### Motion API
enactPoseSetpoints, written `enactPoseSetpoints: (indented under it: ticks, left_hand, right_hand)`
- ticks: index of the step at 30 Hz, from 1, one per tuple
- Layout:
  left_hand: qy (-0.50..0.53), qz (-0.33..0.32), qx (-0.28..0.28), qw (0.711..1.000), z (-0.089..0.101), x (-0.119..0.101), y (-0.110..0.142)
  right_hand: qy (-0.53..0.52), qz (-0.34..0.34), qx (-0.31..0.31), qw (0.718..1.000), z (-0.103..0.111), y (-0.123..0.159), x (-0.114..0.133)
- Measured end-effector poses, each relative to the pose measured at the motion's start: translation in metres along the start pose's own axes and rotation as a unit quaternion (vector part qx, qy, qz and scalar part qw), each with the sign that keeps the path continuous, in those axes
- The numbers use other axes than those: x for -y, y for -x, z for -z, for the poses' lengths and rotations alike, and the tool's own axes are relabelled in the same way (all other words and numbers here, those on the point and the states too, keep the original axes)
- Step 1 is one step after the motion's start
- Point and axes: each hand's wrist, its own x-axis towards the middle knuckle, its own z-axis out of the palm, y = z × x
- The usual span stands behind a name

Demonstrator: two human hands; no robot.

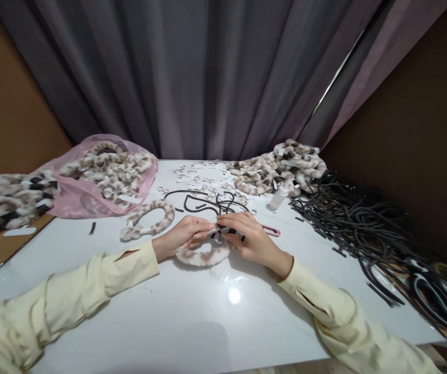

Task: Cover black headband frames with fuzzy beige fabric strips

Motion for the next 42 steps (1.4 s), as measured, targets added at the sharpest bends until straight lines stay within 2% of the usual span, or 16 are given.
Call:
enactPoseSetpoints:
  ticks: [9,15,23,31,37,42]
  left_hand:
    - [-0.017,-0.004,-0.009,1.000,-0.001,-0.001,0.001]
    - [-0.014,0.001,-0.016,1.000,-0.003,-0.002,0.001]
    - [-0.050,-0.006,-0.026,0.998,-0.004,-0.002,0.001]
    - [-0.038,-0.007,-0.018,0.999,-0.004,-0.001,0.001]
    - [-0.085,-0.017,-0.015,0.996,-0.002,0.001,0.000]
    - [-0.151,-0.035,-0.032,0.987,-0.005,0.001,0.001]
  right_hand:
    - [0.023,0.049,-0.017,0.998,-0.006,0.000,0.008]
    - [-0.056,0.002,-0.051,0.997,-0.001,0.000,0.005]
    - [-0.157,-0.056,-0.041,0.985,0.008,-0.004,0.004]
    - [-0.241,-0.116,-0.025,0.963,0.011,-0.006,0.000]
    - [-0.223,-0.129,-0.043,0.965,0.010,-0.007,-0.002]
    - [-0.169,-0.109,-0.076,0.977,0.004,-0.007,-0.003]
